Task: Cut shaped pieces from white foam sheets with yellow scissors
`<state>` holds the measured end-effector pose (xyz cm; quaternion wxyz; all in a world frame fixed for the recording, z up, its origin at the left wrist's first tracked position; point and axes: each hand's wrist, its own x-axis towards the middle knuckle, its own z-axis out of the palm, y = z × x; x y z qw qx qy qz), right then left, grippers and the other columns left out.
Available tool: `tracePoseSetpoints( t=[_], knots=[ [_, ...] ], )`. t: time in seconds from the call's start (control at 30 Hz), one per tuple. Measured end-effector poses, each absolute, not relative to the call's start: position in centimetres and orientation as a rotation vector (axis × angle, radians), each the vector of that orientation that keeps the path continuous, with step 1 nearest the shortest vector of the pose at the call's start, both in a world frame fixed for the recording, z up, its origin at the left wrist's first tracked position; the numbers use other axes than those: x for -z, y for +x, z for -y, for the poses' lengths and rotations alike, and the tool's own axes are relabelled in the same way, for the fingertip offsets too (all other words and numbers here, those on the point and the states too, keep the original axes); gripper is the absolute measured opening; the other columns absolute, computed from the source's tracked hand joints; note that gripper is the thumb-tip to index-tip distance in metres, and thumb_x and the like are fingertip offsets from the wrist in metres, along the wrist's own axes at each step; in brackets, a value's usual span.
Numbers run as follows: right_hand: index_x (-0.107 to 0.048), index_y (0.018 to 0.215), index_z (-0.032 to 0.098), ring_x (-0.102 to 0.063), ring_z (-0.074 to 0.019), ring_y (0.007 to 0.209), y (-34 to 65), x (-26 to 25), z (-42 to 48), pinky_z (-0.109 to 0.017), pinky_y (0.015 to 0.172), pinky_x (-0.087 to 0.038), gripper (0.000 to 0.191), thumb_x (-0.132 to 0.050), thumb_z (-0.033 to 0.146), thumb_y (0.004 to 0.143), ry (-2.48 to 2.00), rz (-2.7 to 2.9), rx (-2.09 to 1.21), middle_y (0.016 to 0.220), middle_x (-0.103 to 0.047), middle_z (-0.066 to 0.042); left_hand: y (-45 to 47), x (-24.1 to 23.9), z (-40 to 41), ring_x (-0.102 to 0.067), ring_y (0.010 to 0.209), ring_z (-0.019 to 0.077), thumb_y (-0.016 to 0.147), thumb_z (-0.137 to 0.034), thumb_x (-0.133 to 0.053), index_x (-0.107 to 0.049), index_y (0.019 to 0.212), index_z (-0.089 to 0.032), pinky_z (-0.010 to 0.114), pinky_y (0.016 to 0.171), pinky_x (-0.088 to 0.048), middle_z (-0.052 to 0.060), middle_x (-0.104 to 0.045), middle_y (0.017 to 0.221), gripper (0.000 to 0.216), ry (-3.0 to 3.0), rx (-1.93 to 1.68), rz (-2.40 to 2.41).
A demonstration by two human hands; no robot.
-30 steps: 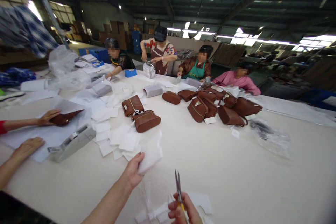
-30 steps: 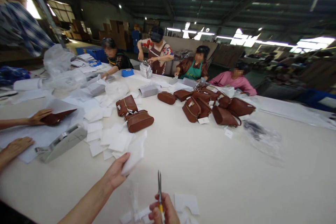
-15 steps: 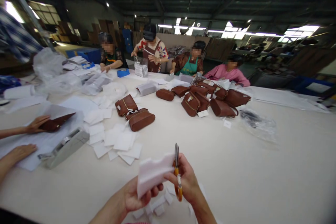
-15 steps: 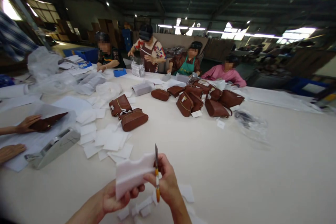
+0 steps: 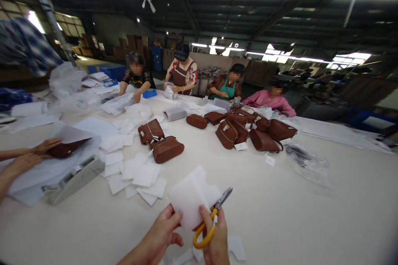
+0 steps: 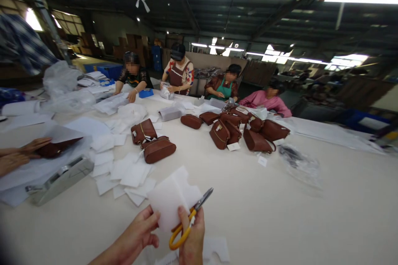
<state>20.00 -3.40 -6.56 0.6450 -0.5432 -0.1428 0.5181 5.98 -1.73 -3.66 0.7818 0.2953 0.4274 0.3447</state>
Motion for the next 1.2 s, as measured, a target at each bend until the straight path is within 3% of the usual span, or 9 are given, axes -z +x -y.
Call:
tracePoseSetpoints(
  t=[0.13, 0.3, 0.37, 0.5, 0.6, 0.73, 0.97, 1.2],
  knots=[
    [-0.045, 0.106, 0.026, -0.057, -0.0139, 0.054, 18.9, 6.9, 3.9, -0.026, 0.043, -0.048, 0.070, -0.082, 0.060, 0.057, -1.236, 0.344, -1.211, 0.078, -0.059, 0.003, 5.9, 4.1, 1.3, -0.061, 0.072, 0.0166, 0.057, -0.059, -0.083, -0.053, 0.115, -0.022, 0.020, 0.042, -0.044, 0.003, -0.064, 0.090, 0.075, 0.516, -0.728, -0.927],
    [-0.046, 0.101, 0.026, -0.061, -0.0164, 0.061, 19.0, 7.7, 4.4, -0.028, 0.052, -0.050, 0.063, -0.077, 0.064, 0.062, -1.193, 0.418, -1.290, 0.072, -0.060, 0.003, 5.0, 5.5, 0.7, -0.048, 0.050, 0.0080, 0.049, -0.066, -0.083, -0.060, 0.089, -0.014, 0.017, 0.039, -0.031, -0.002, -0.057, 0.062, 0.070, 0.617, -0.926, -1.070],
    [-0.050, 0.092, 0.024, -0.063, -0.0186, 0.066, 20.0, 8.8, 5.0, -0.031, 0.058, -0.052, 0.065, -0.076, 0.072, 0.057, -1.160, 0.449, -1.426, 0.070, -0.063, 0.000, 4.5, 5.3, 0.1, -0.044, 0.050, 0.0059, 0.047, -0.066, -0.084, -0.062, 0.088, -0.013, 0.017, 0.042, -0.030, -0.004, -0.056, 0.060, 0.071, 0.578, -0.998, -1.075],
    [-0.057, 0.082, 0.021, -0.055, -0.0168, 0.056, 21.6, 11.2, 7.1, -0.028, 0.051, -0.040, 0.075, -0.069, 0.085, 0.046, -1.139, 0.616, -1.712, 0.063, -0.062, -0.003, 3.6, 4.7, -0.5, -0.051, 0.056, 0.0096, 0.049, -0.064, -0.084, -0.064, 0.098, -0.016, 0.020, 0.050, -0.039, -0.003, -0.062, 0.065, 0.072, 0.514, -1.007, -1.056],
    [-0.061, 0.096, 0.021, -0.048, -0.0125, 0.059, 21.9, 11.4, 8.7, -0.025, 0.054, -0.032, 0.074, -0.061, 0.085, 0.059, -1.130, 0.877, -1.608, 0.070, -0.060, -0.002, 3.5, 4.8, -0.4, -0.064, 0.080, 0.0199, 0.050, -0.067, -0.083, -0.063, 0.106, -0.015, 0.026, 0.064, -0.049, 0.005, -0.071, 0.085, 0.079, 0.529, -0.959, -1.078],
    [-0.056, 0.105, 0.021, -0.042, -0.0124, 0.064, 22.2, 10.3, 8.9, -0.026, 0.057, -0.030, 0.068, -0.051, 0.081, 0.072, -1.143, 1.161, -1.523, 0.076, -0.053, -0.001, 3.7, 5.1, -0.1, -0.064, 0.101, 0.0286, 0.052, -0.073, -0.077, -0.061, 0.114, -0.013, 0.030, 0.071, -0.053, 0.011, -0.072, 0.103, 0.088, 0.643, -0.941, -1.139],
    [-0.052, 0.110, 0.019, -0.045, -0.0134, 0.064, 22.3, 9.4, 8.0, -0.028, 0.058, -0.036, 0.067, -0.041, 0.078, 0.080, -1.309, 1.333, -1.426, 0.081, -0.056, -0.004, 3.8, 4.8, 0.1, -0.066, 0.102, 0.0303, 0.063, -0.064, -0.076, -0.061, 0.116, -0.013, 0.034, 0.076, -0.056, 0.012, -0.073, 0.104, 0.076, 0.688, -0.962, -1.138],
    [-0.053, 0.109, 0.018, -0.042, -0.0125, 0.060, 22.0, 8.7, 8.7, -0.024, 0.049, -0.032, 0.071, -0.036, 0.080, 0.080, -1.374, 1.357, -1.433, 0.073, -0.052, -0.002, 3.8, 4.8, 0.0, -0.066, 0.103, 0.0269, 0.080, -0.043, -0.070, -0.059, 0.117, -0.012, 0.033, 0.083, -0.057, 0.012, -0.072, 0.107, 0.050, 0.638, -0.987, -1.126]
  ],
)
